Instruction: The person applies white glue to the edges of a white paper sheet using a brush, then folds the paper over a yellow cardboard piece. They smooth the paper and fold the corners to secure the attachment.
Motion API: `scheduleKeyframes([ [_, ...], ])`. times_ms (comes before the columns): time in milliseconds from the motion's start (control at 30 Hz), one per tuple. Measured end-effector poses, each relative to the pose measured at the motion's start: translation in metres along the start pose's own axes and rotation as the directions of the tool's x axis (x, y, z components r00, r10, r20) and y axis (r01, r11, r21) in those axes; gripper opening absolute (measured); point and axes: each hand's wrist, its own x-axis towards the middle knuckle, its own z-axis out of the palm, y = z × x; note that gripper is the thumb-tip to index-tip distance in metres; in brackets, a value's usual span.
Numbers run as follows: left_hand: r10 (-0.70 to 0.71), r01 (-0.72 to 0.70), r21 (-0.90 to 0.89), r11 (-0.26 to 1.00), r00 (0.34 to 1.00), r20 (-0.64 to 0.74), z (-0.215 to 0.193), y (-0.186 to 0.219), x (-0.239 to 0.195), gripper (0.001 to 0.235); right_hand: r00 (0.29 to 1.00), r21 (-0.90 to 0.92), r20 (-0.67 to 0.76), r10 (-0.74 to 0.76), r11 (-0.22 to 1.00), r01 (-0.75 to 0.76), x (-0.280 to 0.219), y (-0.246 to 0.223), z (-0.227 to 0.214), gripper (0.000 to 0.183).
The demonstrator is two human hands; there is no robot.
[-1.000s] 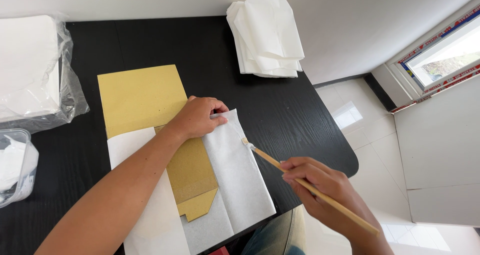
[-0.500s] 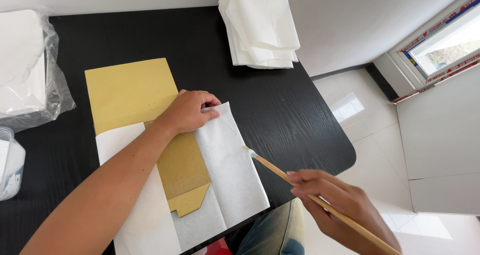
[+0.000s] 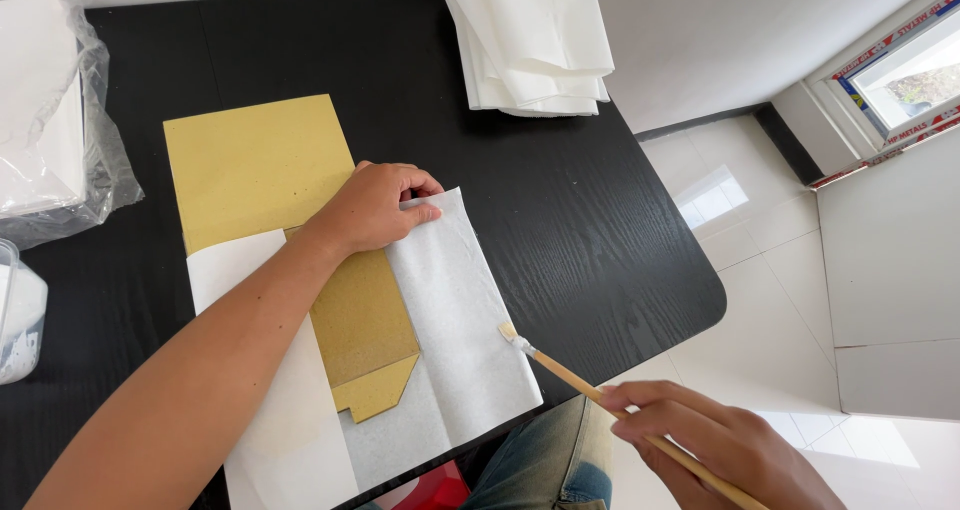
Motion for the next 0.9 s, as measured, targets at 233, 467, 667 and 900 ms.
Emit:
scheduleKeyframes([
  [233, 0.019, -0.019, 0.022, 1.000, 1.000, -0.012, 0.001, -0.001, 0.000, 0.018, 0.991, -0.034, -0.134, 0.000, 0.999, -0.005, -0.003, -0.005, 0.004, 0.013],
  [467, -0.018, 0.018, 0.013, 1.000, 1.000, 0.001, -0.003, 0.004, -0.002, 0.018, 0.998, -0.053, 0.012, 0.056, 0.997, -0.055, -0.018, 0.014, 0.007, 0.020],
  [667, 0.003, -0.002, 0.026, 1.000, 1.000, -0.006, -0.001, 0.002, -0.001, 0.021, 0.990, 0.028, -0.007, 0.138, 0.990, -0.137, -0.049, 0.012, 0.000, 0.022],
  [900, 0.039, -0.038, 0.029, 0.999, 0.999, -0.014, 0.000, -0.001, 0.000, 0.016, 0.917, -0.071, -0.398, 0.041, 0.995, -0.075, -0.024, -0.008, 0.012, 0.009],
])
